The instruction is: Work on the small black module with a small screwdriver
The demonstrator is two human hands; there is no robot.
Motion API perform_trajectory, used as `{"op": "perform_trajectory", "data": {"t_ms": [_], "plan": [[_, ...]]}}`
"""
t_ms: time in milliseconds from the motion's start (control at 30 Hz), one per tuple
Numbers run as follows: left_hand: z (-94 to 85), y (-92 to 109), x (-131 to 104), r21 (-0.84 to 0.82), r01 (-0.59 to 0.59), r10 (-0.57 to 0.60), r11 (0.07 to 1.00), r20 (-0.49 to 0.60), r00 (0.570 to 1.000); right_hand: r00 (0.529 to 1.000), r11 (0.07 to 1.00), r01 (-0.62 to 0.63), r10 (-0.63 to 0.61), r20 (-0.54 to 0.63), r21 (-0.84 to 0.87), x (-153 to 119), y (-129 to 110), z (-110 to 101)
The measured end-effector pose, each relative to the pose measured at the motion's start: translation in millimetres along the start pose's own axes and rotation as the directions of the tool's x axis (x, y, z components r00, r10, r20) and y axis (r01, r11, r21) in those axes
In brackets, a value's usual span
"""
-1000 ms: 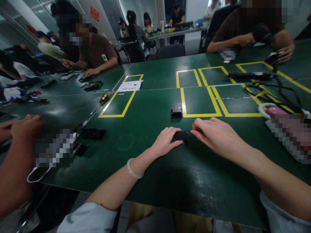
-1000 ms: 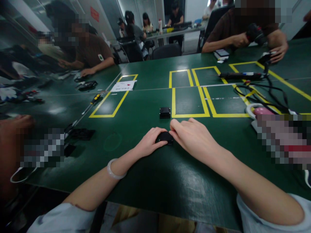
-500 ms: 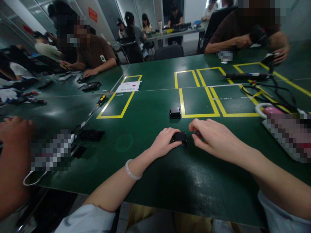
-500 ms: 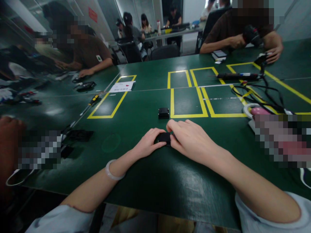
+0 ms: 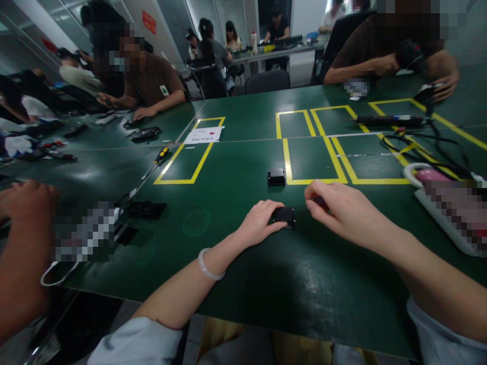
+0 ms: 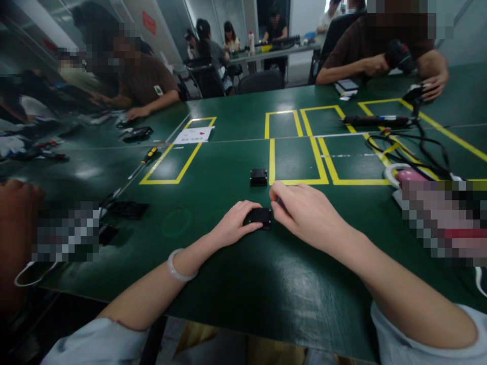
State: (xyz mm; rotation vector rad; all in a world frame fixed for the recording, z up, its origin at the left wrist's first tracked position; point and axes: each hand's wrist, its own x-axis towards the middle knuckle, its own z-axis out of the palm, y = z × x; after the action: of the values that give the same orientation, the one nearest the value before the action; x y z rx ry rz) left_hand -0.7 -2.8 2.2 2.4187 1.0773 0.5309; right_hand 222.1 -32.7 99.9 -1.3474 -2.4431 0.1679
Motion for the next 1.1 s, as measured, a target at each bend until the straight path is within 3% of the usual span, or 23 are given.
{"op": "perform_trajectory", "data": {"t_ms": [133,333,867,1100], "plan": [[0.4,1.2,0.0,-0.007,-0.011,0.011,1.000,0.012,1.000,0.997,0.998,-0.057,0.059,-0.047,0.030,3.4,8.9,3.0],[-0.4,3.9,-0.4,-0.005,-0.020,0.020,1.000,0.028,0.999,0.995,0.995,-0.095,0.095,-0.024,0.028,8.6,17.4,9.8],[-1.4,4.4,-0.9,-0.008,-0.016,0.016,1.000,0.037,0.999,0.998,0.998,-0.062,0.062,-0.013,0.011,10.3,18.9,13.6],[-0.9,3.9,-1.1,-0.007,-0.011,0.011,1.000,0.035,0.999,0.993,0.989,-0.115,0.115,-0.009,-0.093,15.9,13.1,12.8]]}}
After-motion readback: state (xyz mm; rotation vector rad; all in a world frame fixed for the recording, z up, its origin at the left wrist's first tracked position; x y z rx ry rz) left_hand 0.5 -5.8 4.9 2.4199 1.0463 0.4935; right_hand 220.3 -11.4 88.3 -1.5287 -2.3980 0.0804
